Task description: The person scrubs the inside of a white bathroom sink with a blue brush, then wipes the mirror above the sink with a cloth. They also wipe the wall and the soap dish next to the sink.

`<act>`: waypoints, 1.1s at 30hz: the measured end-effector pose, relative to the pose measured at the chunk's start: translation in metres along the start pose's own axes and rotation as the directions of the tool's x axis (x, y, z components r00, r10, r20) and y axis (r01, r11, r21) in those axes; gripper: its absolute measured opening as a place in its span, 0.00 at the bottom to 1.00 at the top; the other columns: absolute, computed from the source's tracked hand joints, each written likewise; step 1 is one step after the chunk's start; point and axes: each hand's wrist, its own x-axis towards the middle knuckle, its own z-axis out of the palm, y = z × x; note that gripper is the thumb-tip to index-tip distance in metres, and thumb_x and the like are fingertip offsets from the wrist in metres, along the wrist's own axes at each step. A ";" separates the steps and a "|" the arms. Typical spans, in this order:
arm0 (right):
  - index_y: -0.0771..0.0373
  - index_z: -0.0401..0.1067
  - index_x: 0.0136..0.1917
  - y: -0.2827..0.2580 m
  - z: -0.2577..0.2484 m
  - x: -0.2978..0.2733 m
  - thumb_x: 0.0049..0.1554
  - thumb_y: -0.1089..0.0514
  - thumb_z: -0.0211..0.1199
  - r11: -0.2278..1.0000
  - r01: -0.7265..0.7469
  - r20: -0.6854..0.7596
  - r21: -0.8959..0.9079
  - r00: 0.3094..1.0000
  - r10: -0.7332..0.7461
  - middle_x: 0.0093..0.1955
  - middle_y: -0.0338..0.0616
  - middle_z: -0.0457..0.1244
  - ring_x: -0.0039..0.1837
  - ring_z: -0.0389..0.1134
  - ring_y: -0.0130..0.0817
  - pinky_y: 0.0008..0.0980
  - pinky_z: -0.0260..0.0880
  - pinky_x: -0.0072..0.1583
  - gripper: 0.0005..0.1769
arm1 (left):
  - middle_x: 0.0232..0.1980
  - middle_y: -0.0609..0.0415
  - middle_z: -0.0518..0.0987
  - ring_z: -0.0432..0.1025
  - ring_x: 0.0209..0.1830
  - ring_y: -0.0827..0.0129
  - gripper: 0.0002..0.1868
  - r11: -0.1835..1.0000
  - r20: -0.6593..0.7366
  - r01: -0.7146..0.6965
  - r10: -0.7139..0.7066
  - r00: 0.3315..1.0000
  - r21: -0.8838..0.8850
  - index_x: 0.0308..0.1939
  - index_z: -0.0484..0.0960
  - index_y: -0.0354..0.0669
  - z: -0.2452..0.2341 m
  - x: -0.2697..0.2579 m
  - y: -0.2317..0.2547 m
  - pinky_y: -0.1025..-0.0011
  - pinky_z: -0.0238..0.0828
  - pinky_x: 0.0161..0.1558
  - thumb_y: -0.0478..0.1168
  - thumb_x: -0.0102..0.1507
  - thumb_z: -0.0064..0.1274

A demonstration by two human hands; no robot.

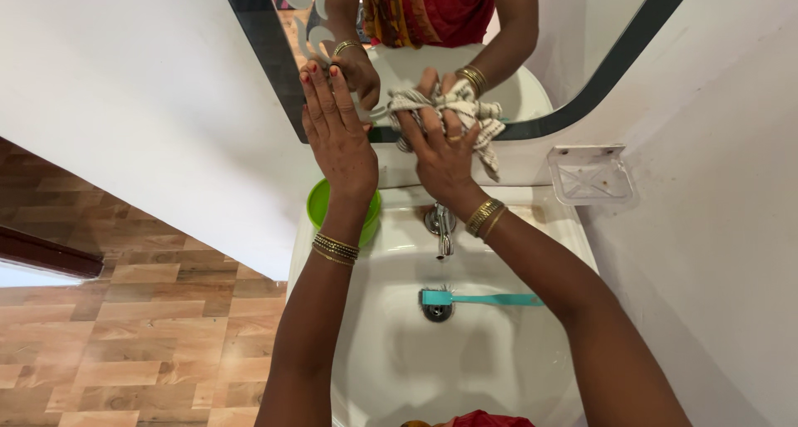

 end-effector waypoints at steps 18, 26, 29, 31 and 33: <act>0.44 0.70 0.72 0.027 0.010 0.004 0.57 0.63 0.59 0.996 -0.058 -0.096 0.070 0.993 0.065 0.69 0.39 0.55 0.69 0.53 0.36 0.67 0.47 0.69 0.30 | 0.87 0.46 0.43 0.42 0.88 0.56 0.46 0.989 -0.016 -0.036 0.039 0.999 0.146 0.84 0.45 0.43 0.005 -0.001 -0.008 0.50 0.51 0.78 0.33 0.68 0.56; 0.61 0.56 0.82 0.060 0.014 0.015 0.68 0.64 0.58 0.756 -0.495 -0.322 0.428 0.698 0.640 0.74 0.49 0.50 0.76 0.49 0.45 0.44 0.52 0.78 0.31 | 0.87 0.50 0.44 0.42 0.88 0.58 0.41 0.990 0.008 -0.040 0.039 0.999 0.133 0.84 0.49 0.45 0.015 -0.004 -0.019 0.50 0.48 0.81 0.29 0.69 0.50; 0.56 0.59 0.80 0.008 0.023 0.050 0.64 0.61 0.55 0.936 -0.329 -0.187 0.129 0.918 0.349 0.78 0.46 0.52 0.80 0.49 0.44 0.52 0.45 0.77 0.31 | 0.87 0.50 0.45 0.42 0.87 0.58 0.41 0.992 -0.009 -0.063 0.064 0.998 0.110 0.83 0.50 0.44 0.016 -0.005 -0.023 0.50 0.48 0.80 0.32 0.69 0.52; 0.56 0.61 0.78 -0.019 0.021 0.069 0.60 0.58 0.53 0.993 -0.079 -0.113 0.087 0.990 0.089 0.77 0.51 0.52 0.79 0.50 0.49 0.69 0.38 0.73 0.32 | 0.87 0.50 0.45 0.42 0.88 0.58 0.39 0.984 0.006 -0.066 0.066 0.998 0.163 0.83 0.51 0.44 0.015 -0.003 -0.027 0.50 0.48 0.80 0.30 0.70 0.51; 0.58 0.59 0.84 -0.019 0.012 0.083 0.71 0.55 0.54 0.962 0.271 -0.146 0.024 0.953 -0.264 0.83 0.42 0.50 0.83 0.47 0.38 0.62 0.36 0.81 0.30 | 0.87 0.48 0.45 0.42 0.87 0.57 0.39 0.988 -0.004 -0.081 0.083 0.997 0.133 0.82 0.51 0.42 0.014 -0.002 -0.025 0.50 0.48 0.78 0.31 0.70 0.52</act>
